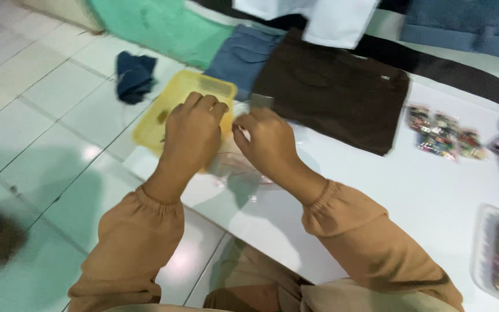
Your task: Sorting small pink buttons and dark beads from a table into a plastic bag and a tray.
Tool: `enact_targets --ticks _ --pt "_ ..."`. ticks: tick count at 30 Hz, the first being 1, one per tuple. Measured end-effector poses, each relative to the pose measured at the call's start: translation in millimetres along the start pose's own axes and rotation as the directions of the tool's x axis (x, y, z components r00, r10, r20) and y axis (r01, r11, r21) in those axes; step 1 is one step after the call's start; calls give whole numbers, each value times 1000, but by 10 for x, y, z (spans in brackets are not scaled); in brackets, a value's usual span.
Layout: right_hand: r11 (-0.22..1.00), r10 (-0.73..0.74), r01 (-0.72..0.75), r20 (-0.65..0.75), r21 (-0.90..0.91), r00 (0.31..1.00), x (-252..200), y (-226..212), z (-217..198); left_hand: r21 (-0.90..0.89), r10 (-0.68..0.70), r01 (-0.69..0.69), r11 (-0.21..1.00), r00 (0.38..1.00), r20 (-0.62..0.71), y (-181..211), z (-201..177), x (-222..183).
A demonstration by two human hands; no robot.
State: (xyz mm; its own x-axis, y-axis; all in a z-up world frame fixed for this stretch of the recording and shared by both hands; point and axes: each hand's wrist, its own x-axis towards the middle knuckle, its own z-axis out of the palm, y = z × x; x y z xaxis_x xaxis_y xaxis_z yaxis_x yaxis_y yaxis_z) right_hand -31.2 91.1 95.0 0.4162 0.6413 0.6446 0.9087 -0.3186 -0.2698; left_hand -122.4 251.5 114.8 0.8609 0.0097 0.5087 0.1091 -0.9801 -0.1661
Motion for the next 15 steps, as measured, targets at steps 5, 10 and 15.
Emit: enact_targets --ticks 5,10,15 --pt "976 204 -194 93 -103 975 -819 453 -767 -120 162 -194 973 957 -240 1022 268 295" --pt "872 486 -476 76 -116 871 -1602 1019 -1671 -280 284 -348 895 927 -245 2178 417 527" --pt "697 696 -698 -81 -161 714 -2417 1658 -2559 -618 454 -460 637 872 -182 3444 615 679"
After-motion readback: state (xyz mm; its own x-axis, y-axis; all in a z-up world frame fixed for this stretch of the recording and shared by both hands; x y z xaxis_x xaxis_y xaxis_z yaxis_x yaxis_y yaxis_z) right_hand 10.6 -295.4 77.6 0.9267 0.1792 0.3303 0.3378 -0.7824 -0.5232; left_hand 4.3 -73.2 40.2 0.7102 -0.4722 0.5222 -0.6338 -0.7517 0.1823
